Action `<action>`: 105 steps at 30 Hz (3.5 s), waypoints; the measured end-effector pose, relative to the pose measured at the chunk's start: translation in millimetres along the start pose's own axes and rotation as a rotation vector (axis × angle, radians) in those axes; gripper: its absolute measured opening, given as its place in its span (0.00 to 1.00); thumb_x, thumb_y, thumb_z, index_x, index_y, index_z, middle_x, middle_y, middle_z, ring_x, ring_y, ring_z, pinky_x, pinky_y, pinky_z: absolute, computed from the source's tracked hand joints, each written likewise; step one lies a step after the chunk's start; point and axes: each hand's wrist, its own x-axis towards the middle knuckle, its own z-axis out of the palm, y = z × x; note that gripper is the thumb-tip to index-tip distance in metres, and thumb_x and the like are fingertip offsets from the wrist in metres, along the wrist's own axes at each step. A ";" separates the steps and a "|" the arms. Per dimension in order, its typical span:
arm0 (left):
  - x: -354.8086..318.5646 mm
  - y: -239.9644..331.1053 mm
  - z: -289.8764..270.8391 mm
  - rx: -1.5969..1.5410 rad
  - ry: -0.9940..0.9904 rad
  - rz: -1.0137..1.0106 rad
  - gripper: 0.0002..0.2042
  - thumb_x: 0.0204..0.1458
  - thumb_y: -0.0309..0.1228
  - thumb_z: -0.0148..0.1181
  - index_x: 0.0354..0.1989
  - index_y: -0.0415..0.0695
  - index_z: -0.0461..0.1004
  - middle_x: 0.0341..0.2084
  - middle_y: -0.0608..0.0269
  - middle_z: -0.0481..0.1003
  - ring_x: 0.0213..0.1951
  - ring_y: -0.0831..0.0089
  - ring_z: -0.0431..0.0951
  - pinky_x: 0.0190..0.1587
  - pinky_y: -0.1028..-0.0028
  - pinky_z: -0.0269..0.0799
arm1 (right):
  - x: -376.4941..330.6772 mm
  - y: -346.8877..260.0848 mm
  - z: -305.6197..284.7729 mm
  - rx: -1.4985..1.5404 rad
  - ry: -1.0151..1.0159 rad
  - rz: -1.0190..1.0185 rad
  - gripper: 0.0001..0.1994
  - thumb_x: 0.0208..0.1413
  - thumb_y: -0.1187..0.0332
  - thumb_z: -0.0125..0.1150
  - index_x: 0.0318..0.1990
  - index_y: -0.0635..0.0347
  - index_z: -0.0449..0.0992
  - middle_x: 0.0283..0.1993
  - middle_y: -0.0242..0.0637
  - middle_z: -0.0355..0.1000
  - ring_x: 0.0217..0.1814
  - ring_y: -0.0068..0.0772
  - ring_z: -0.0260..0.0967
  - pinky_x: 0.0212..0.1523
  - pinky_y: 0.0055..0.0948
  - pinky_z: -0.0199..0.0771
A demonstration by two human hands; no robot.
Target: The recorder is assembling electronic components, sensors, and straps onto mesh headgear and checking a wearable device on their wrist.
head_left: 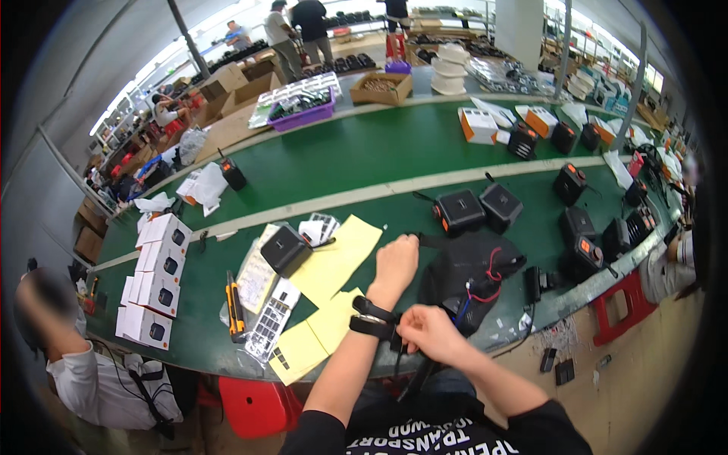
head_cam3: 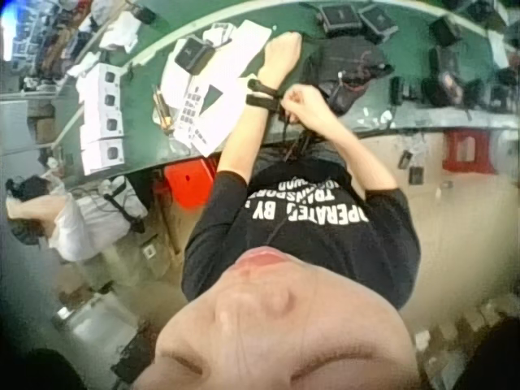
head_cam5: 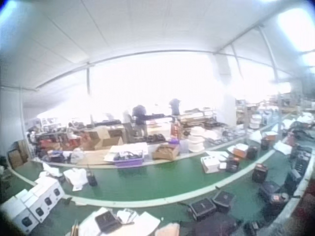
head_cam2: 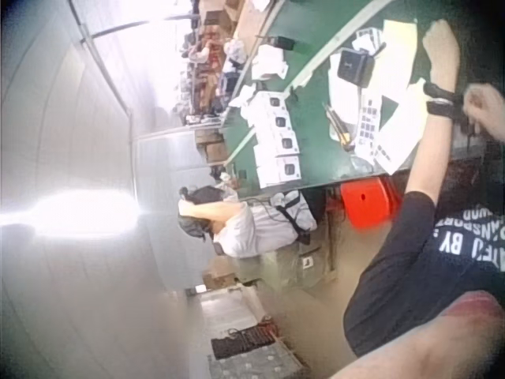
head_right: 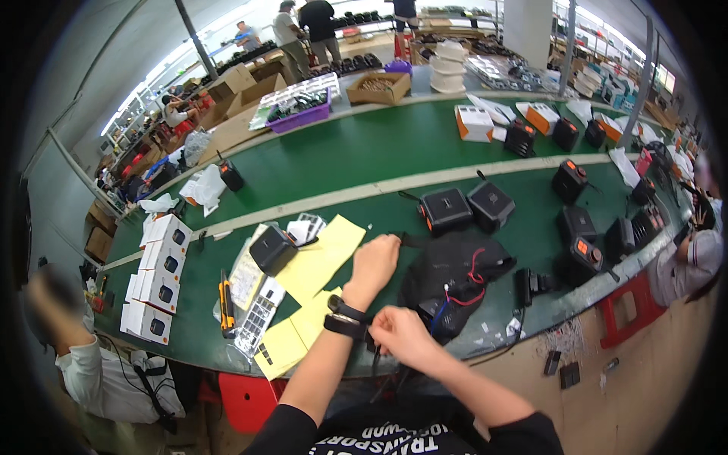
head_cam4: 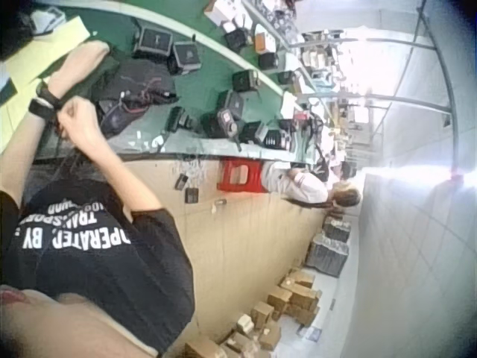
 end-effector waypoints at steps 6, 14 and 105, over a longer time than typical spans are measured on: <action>0.9 -17.6 0.4 0.149 0.021 0.015 0.07 0.53 0.30 0.48 0.29 0.42 0.73 0.26 0.53 0.74 0.28 0.56 0.77 0.29 0.61 0.72 | 22.5 -65.3 -15.3 -0.560 -0.198 -0.163 0.07 0.47 0.73 0.55 0.24 0.69 0.69 0.17 0.40 0.70 0.19 0.26 0.72 0.20 0.24 0.71; -1.1 -23.2 11.4 0.220 0.093 -0.020 0.04 0.50 0.27 0.50 0.28 0.42 0.70 0.24 0.57 0.72 0.27 0.60 0.77 0.27 0.64 0.72 | 36.9 -56.9 -14.9 -0.313 -0.213 0.098 0.06 0.45 0.77 0.57 0.22 0.71 0.69 0.20 0.43 0.72 0.21 0.30 0.75 0.18 0.23 0.75; 29.5 38.5 -68.7 0.128 0.165 0.105 0.07 0.51 0.29 0.50 0.27 0.40 0.73 0.23 0.52 0.74 0.26 0.54 0.76 0.28 0.61 0.71 | -7.6 -14.5 33.4 0.519 -0.002 0.030 0.06 0.54 0.78 0.49 0.38 0.68 0.71 0.27 0.32 0.67 0.21 0.16 0.59 0.24 0.20 0.74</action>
